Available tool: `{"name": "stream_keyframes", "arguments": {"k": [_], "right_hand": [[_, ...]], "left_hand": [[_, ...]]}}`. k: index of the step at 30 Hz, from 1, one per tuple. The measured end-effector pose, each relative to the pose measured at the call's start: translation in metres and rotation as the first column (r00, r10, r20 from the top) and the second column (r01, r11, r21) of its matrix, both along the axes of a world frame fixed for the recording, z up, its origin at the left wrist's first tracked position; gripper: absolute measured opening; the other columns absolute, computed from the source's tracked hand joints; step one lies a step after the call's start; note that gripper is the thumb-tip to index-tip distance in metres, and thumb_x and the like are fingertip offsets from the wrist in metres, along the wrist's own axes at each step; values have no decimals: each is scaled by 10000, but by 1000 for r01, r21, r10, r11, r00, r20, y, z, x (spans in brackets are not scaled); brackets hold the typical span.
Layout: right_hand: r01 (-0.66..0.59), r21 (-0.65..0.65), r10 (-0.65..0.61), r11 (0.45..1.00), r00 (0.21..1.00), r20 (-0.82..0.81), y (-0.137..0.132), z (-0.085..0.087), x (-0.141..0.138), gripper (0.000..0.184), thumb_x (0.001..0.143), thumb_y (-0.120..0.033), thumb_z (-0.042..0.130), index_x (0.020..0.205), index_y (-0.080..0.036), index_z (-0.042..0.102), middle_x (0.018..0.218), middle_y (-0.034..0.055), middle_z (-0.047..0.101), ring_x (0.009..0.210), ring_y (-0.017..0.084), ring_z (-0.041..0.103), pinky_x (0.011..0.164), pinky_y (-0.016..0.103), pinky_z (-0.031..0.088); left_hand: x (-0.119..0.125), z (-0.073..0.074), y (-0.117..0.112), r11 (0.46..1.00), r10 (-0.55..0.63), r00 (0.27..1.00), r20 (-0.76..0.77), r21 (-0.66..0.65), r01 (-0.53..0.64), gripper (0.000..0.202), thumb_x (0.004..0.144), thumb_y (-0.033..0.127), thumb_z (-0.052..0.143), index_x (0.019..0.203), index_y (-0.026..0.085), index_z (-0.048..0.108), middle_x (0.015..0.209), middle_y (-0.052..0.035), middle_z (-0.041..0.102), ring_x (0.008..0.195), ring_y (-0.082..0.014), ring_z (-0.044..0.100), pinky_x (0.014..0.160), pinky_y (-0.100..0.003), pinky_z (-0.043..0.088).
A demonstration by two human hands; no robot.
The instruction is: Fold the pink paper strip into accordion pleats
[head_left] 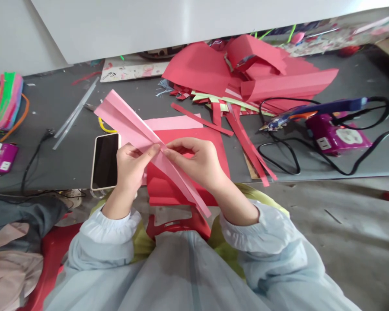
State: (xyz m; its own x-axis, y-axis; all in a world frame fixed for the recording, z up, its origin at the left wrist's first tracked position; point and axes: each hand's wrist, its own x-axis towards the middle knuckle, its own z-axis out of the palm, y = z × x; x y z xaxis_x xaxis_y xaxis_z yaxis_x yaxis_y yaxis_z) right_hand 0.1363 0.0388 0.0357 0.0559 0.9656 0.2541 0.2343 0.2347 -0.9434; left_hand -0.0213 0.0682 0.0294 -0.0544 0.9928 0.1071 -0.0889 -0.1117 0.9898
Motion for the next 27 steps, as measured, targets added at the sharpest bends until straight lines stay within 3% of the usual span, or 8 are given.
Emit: {"name": "stream_keyframes", "arguments": {"k": [5,11,20,27], "right_hand": [[-56,-82,59,995,998,36,-4,5,0,179,818,-357,704,835,-189,763,833,26,774,721,148,695,664,267,554],[-58,-97,60,994,998,12,-8,10,-2,142,823,-316,709,857,-188,761,849,19,775,766,146,703,712,266,566],[-17,-25,18,1000,998,52,-10,11,-3,120,830,-302,714,844,-189,753,835,8,770,740,131,691,673,244,537],[-44,21,44,999,998,36,-11,14,-4,101,823,-272,724,868,-186,749,850,10,768,746,132,689,675,241,540]], "left_hand": [[-6,4,6,976,139,990,-9,169,-136,261,594,369,905,619,193,713,611,33,662,566,-70,571,575,-196,480],[-6,4,7,954,162,986,-32,262,-148,299,618,424,888,619,191,700,572,41,611,554,-73,546,598,-217,482],[-8,5,4,966,177,984,-33,200,-167,336,615,461,891,637,212,667,625,38,611,606,-100,560,620,-265,497],[-7,3,7,951,192,981,35,241,-195,313,609,450,894,640,251,654,662,38,619,647,-129,589,666,-312,505]]}}
